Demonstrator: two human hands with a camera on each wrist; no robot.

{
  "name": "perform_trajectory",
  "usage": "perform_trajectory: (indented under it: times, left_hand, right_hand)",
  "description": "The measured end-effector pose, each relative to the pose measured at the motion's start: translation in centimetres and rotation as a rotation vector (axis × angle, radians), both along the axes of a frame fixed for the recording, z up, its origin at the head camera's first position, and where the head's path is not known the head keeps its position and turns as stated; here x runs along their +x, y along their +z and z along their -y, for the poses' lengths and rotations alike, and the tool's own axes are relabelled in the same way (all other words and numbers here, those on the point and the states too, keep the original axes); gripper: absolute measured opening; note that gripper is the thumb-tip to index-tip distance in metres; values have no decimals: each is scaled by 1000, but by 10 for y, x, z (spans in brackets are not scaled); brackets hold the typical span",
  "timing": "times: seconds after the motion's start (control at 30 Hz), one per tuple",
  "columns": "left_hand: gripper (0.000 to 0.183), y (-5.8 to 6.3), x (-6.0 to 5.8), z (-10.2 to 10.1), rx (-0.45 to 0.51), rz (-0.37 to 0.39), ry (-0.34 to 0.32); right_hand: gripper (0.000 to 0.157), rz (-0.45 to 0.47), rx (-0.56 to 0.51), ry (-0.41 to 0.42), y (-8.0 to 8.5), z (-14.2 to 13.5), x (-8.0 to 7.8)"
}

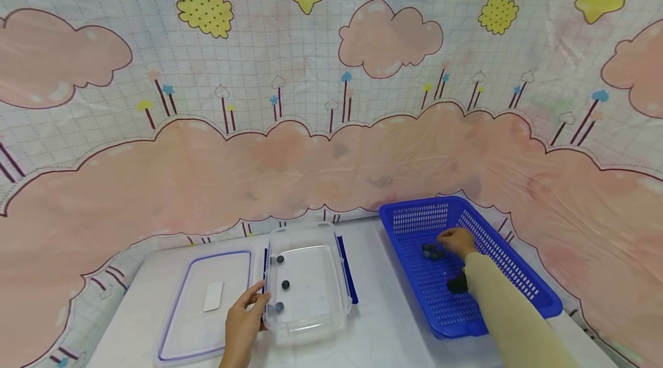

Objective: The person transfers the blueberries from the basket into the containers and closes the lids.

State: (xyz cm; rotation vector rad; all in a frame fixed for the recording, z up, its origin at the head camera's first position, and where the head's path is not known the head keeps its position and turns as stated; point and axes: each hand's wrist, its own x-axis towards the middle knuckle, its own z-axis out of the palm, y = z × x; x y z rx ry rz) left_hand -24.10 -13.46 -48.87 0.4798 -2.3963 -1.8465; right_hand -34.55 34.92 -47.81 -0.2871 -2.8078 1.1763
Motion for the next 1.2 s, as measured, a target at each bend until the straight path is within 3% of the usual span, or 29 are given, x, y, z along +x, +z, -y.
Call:
perform_trajectory:
  times: [0.17,0.43,0.8,1.2]
  left_hand:
    - [46,-1,0,-1,1,3,0]
    - [45,2,0,-3,3,8,3]
    - [45,3,0,-1,-4,10,6]
    - [46,5,1,1,3,18,2]
  right_hand:
    - [29,26,33,1,-10,1,0]
    - [27,18,17,11,-8,8,4]
    - [27,13,61,34,-12,6,-2]
    - [28,14,30,28,-2,7,0]
